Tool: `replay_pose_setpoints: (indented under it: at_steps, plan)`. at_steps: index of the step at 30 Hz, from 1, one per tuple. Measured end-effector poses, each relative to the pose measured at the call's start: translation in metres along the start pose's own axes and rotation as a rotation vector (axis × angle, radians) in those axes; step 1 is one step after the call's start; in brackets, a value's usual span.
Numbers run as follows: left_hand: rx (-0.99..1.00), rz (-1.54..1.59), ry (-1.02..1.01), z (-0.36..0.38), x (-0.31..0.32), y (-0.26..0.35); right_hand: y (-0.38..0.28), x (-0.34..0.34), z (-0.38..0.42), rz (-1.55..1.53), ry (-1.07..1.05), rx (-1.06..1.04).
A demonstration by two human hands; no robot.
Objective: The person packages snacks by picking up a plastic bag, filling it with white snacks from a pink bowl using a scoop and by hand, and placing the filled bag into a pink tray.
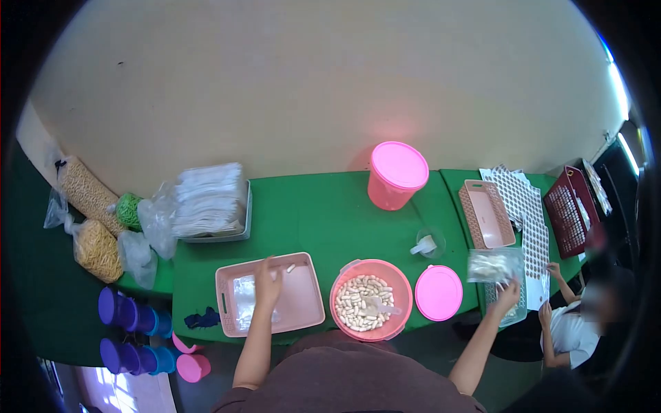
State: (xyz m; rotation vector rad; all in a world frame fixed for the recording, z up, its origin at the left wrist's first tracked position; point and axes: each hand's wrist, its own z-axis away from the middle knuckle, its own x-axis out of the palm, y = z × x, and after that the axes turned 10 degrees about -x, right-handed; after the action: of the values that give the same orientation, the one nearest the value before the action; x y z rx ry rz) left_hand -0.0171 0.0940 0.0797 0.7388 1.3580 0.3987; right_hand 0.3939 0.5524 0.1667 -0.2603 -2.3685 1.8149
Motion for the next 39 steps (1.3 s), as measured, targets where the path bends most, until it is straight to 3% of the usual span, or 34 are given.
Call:
replay_pose_setpoints:
  at_steps: [2, 3, 5, 6, 10, 12, 13, 17, 20, 22, 23, 25, 27, 29, 32, 34, 36, 37, 39]
  plan:
    - [-0.388, -0.374, 0.113, 0.011, 0.003, -0.044, 0.052, -0.037, -0.044, -0.171, 0.239, 0.077]
    - [-0.394, -0.373, 0.116, 0.018, 0.000, -0.051, 0.085, -0.056, -0.061, -0.292, 0.285, 0.096]
    - [-0.664, -0.389, 0.049, 0.027, -0.007, -0.059, 0.139, -0.084, -0.082, -0.386, 0.372, 0.217]
    - [-0.669, -0.386, 0.049, 0.027, -0.010, -0.062, 0.152, -0.089, -0.086, -0.475, 0.463, 0.341]
    - [-0.563, -0.207, 0.207, 0.020, -0.016, -0.092, 0.162, -0.068, -0.066, -0.376, 0.388, 0.419]
    - [-0.419, 0.036, 0.294, 0.011, -0.016, -0.117, 0.167, -0.052, -0.064, -0.205, 0.201, 0.411]
    - [-0.461, 0.103, 0.314, 0.009, -0.021, -0.113, 0.150, -0.037, -0.052, -0.143, 0.134, 0.382]
    - [-0.461, 0.034, 0.295, 0.004, -0.042, -0.105, 0.125, 0.002, -0.033, -0.075, -0.025, 0.288]
    - [-0.428, 0.018, 0.408, 0.006, -0.061, -0.077, 0.069, 0.038, 0.001, 0.067, -0.100, 0.155]
    - [-0.286, 0.498, 0.339, 0.007, -0.070, -0.058, 0.040, 0.060, 0.026, 0.100, -0.252, -0.041]
    - [-0.285, 0.498, 0.339, 0.010, -0.075, -0.038, 0.005, 0.076, 0.051, 0.080, -0.347, -0.074]
    - [-0.313, 1.114, 0.126, 0.020, -0.078, 0.017, -0.055, 0.104, 0.107, -0.022, -0.593, -0.084]
    - [-0.286, 1.170, 0.028, 0.036, -0.077, 0.068, -0.094, 0.124, 0.161, -0.156, -0.911, -0.041]
    - [-0.258, 1.277, -0.163, 0.053, -0.069, 0.106, -0.077, 0.137, 0.209, -0.300, -1.263, 0.075]
    - [-0.241, 1.370, -0.371, 0.071, -0.059, 0.138, -0.116, 0.140, 0.261, -0.341, -1.428, 0.093]
    - [-0.230, 1.410, -0.483, 0.075, -0.055, 0.140, -0.121, 0.144, 0.269, -0.386, -1.457, 0.276]
    - [-0.053, 1.260, -0.150, 0.074, -0.049, 0.138, -0.129, 0.142, 0.264, -0.414, -1.349, 0.272]
    - [-0.049, 1.260, -0.152, 0.072, -0.052, 0.138, -0.128, 0.140, 0.256, -0.306, -1.329, 0.150]
    - [0.302, 0.871, 0.344, 0.072, -0.065, 0.141, -0.142, 0.136, 0.244, -0.127, -1.284, -0.154]
